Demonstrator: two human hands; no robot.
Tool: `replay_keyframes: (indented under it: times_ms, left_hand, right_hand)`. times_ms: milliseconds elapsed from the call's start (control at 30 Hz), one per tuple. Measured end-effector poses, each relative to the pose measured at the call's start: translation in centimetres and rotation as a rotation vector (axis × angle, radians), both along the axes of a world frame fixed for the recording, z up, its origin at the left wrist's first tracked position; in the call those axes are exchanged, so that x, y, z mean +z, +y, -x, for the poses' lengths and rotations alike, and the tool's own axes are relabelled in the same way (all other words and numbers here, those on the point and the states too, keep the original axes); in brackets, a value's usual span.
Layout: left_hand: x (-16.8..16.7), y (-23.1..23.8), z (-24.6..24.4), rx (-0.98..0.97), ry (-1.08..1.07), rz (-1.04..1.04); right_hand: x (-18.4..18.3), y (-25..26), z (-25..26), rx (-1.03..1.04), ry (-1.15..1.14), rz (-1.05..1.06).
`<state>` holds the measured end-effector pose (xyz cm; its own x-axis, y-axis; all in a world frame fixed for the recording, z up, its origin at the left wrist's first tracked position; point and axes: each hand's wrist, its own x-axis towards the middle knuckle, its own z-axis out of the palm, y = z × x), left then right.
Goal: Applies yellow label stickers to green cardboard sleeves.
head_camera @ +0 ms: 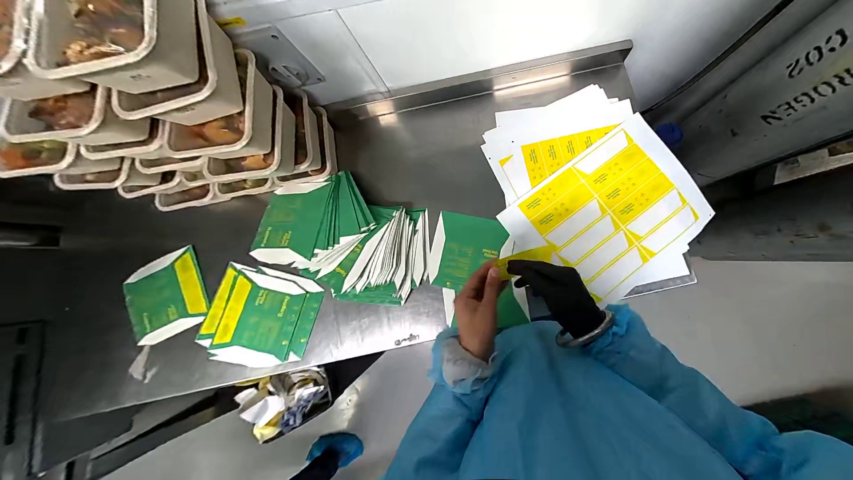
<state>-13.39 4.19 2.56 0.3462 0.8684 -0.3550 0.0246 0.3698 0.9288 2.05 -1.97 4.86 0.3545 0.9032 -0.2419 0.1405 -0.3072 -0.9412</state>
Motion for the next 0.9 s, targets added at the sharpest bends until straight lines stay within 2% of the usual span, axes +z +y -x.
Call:
replay_keyframes:
  times_ms: [67, 133, 233, 300, 467, 667, 767, 900]
  left_hand:
    - [-0.2, 1.1, 2.5, 0.12, -0.022, 0.083]
    - [0.0, 2.1, 4.5, 0.158, -0.037, 0.12]
    - [0.1, 3.2, 6.4, 0.161, -0.077, 0.119]
    - [0.3, 3.8, 7.0, 0.158, -0.102, 0.14]
    - [0.1, 5.2, 8.1, 0.123, -0.125, 0.125]
    - [-3.0, 8.1, 6.7, 0.167, 0.052, -0.095]
    - [-5.4, 10.0, 5.5, 0.059, 0.221, -0.289]
    - [-8.1, 10.2, 6.2, -0.121, 0.441, -0.209]
  right_hand:
    - [-1.0, 0.0, 0.8, -0.093, -0.129, 0.005]
    - [-2.3, 0.4, 1.1, -0.169, -0.289, 0.099]
    - [-2.7, 1.7, 1.5, -0.118, -0.206, 0.319]
    - [-2.8, 2.7, 2.3, -0.126, -0.143, 0.393]
    - [-3.5, 3.1, 4.6, -0.282, -0.118, 0.262]
    - [-4.4, 4.2, 6.1, -0.424, -0.165, 0.163]
    - [-6.4, 5.7, 5.6, -0.493, -0.166, 0.196]
    - [-9.8, 5.9, 4.2, -0.465, -0.14, 0.353]
